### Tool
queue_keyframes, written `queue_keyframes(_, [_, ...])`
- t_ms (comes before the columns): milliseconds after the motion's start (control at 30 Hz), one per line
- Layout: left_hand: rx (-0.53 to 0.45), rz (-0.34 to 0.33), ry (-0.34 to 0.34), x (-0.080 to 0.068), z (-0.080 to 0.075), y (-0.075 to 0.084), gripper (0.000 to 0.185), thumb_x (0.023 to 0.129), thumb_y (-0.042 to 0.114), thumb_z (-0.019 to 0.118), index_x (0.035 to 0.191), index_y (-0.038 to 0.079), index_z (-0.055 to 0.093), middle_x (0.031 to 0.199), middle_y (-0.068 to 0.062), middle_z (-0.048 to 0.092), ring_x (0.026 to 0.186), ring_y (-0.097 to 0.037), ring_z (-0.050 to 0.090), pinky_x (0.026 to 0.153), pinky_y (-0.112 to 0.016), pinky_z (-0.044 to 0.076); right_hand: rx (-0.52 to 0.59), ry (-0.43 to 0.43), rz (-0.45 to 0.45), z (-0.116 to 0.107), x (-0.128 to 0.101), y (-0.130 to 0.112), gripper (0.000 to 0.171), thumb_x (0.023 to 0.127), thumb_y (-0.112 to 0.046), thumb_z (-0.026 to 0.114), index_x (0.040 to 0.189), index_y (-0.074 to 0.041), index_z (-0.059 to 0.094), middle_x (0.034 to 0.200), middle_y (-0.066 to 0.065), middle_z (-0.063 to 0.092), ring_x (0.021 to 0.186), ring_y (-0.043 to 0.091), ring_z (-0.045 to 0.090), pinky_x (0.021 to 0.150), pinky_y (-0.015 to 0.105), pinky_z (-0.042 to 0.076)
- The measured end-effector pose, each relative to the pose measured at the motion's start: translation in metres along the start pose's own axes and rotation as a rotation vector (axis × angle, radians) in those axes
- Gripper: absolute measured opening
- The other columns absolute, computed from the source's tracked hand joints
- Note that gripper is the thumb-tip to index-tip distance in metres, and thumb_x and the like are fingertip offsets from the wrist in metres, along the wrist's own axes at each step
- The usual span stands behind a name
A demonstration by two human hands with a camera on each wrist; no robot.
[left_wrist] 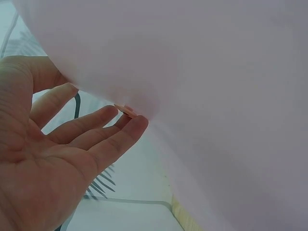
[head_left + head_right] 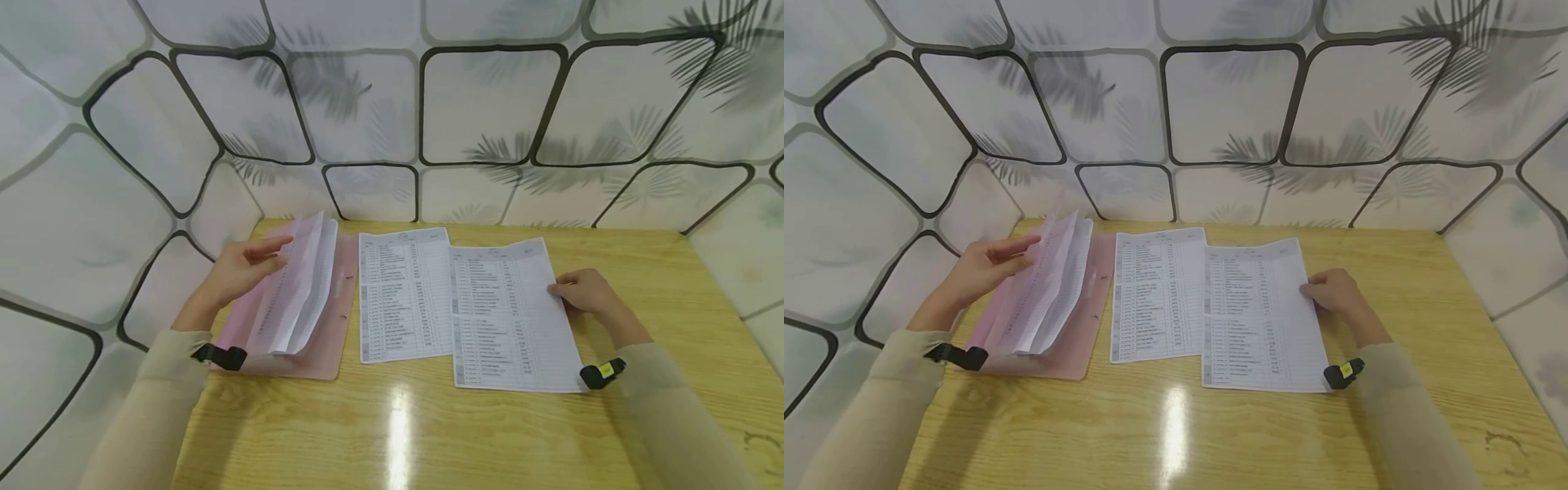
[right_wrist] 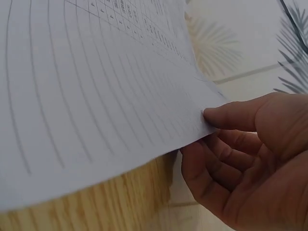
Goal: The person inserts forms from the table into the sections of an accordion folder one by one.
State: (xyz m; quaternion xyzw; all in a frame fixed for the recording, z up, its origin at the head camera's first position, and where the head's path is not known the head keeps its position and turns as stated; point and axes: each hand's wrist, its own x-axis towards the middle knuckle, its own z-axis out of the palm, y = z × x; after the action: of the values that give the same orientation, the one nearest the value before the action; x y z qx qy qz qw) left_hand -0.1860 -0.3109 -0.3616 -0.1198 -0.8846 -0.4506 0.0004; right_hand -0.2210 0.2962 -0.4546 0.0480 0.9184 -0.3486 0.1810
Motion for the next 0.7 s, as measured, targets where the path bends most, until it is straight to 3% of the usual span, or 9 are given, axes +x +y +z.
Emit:
queue_keyframes(333, [-0.008,-0.004,-0.003,-0.0003,-0.0017,-0.0009,0.042,0.100,0.007,0.068,0.141,-0.003,0.064,0.141,-0.029,0.062,0.104,0.014,0.063,0.084,-0.008,0.052,0.110,-0.089,0.000,-0.0019,-0.0030,0.0010,0.058,0.106,-0.018,0.061,0.144,0.022,0.046,0.128,0.035,0.067,0.090,0.014,0.071,0.078,0.033,0.062])
queue_keyframes(700, [-0.002,0.010,0.006,-0.0010,-0.0026,-0.0008,0.042,0.100,0.008,0.069,0.140,-0.002,0.065,0.140,-0.025,0.064,0.105,0.011,0.065,0.083,-0.009,0.052,0.229,-0.153,0.002,-0.0026,-0.0034,-0.0005,0.066,0.107,-0.024,0.062,0.150,0.020,0.040,0.124,0.021,0.072,0.090,0.008,0.067,0.079,0.027,0.060])
